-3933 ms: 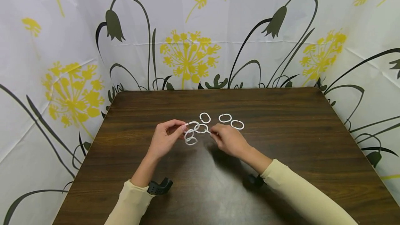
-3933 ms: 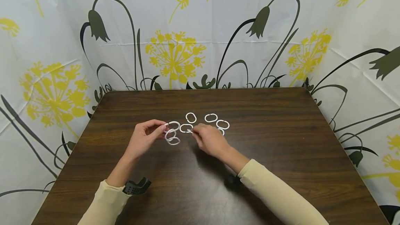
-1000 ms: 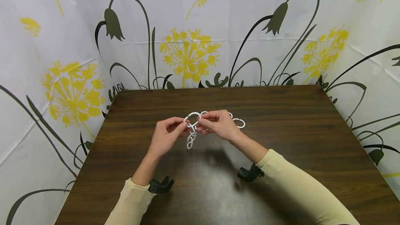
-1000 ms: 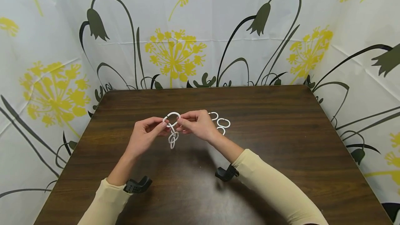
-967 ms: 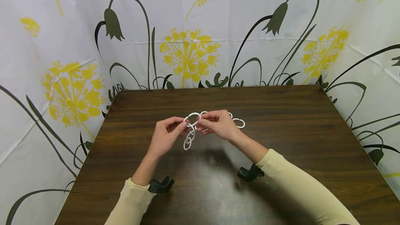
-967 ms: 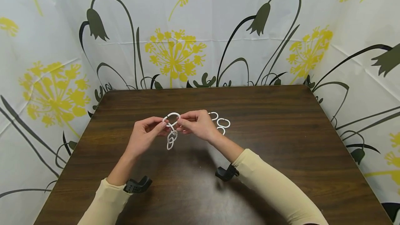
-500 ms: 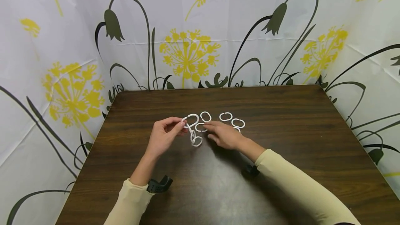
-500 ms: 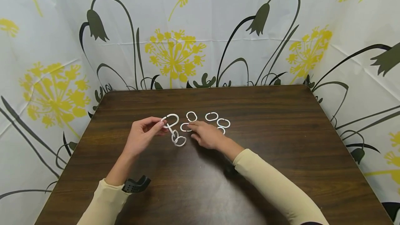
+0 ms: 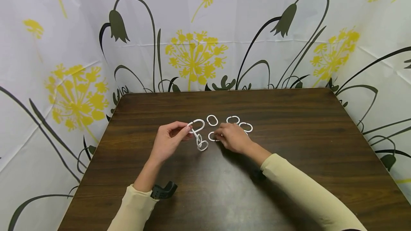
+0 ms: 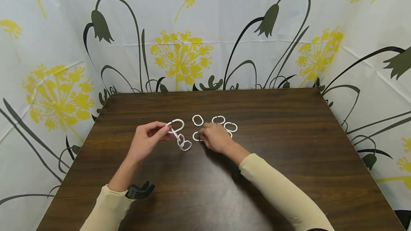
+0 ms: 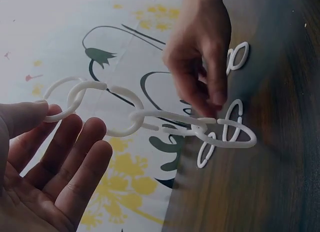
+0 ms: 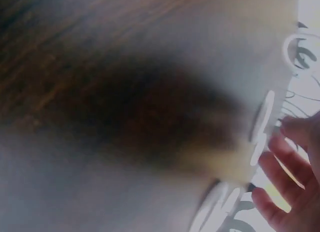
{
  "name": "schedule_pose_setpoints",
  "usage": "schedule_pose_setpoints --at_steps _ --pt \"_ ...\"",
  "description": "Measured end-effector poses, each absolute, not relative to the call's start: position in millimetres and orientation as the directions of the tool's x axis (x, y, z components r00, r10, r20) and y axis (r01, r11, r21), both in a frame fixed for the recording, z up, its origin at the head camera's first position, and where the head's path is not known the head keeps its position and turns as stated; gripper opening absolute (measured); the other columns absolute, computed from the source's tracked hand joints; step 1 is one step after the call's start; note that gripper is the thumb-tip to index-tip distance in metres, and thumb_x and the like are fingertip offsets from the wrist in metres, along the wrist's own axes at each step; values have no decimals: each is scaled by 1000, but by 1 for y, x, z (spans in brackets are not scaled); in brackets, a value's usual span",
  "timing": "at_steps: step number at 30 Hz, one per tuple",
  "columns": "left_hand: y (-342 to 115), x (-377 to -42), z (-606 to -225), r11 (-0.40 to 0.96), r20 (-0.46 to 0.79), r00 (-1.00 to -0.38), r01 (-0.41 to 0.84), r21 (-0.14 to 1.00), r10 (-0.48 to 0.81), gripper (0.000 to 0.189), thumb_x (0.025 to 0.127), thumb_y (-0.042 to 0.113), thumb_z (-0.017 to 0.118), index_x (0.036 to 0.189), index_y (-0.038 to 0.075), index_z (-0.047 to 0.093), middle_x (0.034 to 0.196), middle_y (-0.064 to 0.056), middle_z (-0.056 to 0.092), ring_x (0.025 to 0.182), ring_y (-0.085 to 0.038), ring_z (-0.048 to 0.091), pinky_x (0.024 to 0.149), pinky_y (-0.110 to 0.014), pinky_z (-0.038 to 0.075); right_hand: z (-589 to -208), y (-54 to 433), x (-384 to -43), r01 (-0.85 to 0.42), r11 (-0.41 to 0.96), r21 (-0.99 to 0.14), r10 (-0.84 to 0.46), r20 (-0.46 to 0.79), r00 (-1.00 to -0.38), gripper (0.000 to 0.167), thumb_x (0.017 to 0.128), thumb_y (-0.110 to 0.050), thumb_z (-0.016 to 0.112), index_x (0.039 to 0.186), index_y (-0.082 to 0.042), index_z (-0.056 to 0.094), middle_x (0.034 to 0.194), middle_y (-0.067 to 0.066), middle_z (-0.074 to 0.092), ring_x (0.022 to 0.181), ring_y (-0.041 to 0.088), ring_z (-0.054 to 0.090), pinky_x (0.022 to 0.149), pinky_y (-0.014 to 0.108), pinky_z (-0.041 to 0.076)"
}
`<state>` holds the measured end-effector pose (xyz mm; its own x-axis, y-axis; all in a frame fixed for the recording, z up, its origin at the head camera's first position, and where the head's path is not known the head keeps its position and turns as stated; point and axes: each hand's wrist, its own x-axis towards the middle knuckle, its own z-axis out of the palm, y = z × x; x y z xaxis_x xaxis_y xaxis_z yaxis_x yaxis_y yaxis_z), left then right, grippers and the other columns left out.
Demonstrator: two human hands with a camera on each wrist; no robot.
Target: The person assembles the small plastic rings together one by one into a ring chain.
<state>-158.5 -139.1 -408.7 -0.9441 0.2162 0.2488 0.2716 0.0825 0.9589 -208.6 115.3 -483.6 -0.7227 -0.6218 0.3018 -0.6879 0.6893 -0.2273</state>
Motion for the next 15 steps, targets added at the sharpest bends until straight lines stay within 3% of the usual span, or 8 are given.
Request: schedule_pose_setpoints --at_steps 5,11,15 --pt "-139 -159 -410 109 239 -945 268 957 225 19 94 6 66 102 -11 68 91 -24 69 79 -36 69 70 -41 59 -494 115 -213 -631 737 -243 -561 302 -771 21 90 -19 71 109 -13 75 90 0 60 82 20 59 67 38 51" --pt "-138 -159 -411 115 233 -943 266 957 238 19 94 6 66 103 -11 68 91 -23 69 80 -38 69 70 -38 60 -500 115 -213 -622 753 -217 -549 316 -774 9 85 -27 76 90 -19 77 81 -4 59 79 19 60 64 37 51" --pt "-137 -159 -411 125 232 -943 267 956 237 18 94 7 66 102 -8 70 91 -23 69 80 -36 69 70 -39 60 -499 114 -211 -626 755 -194 -553 325 -767 5 84 -25 77 87 -21 77 79 -4 58 77 20 62 62 39 51"
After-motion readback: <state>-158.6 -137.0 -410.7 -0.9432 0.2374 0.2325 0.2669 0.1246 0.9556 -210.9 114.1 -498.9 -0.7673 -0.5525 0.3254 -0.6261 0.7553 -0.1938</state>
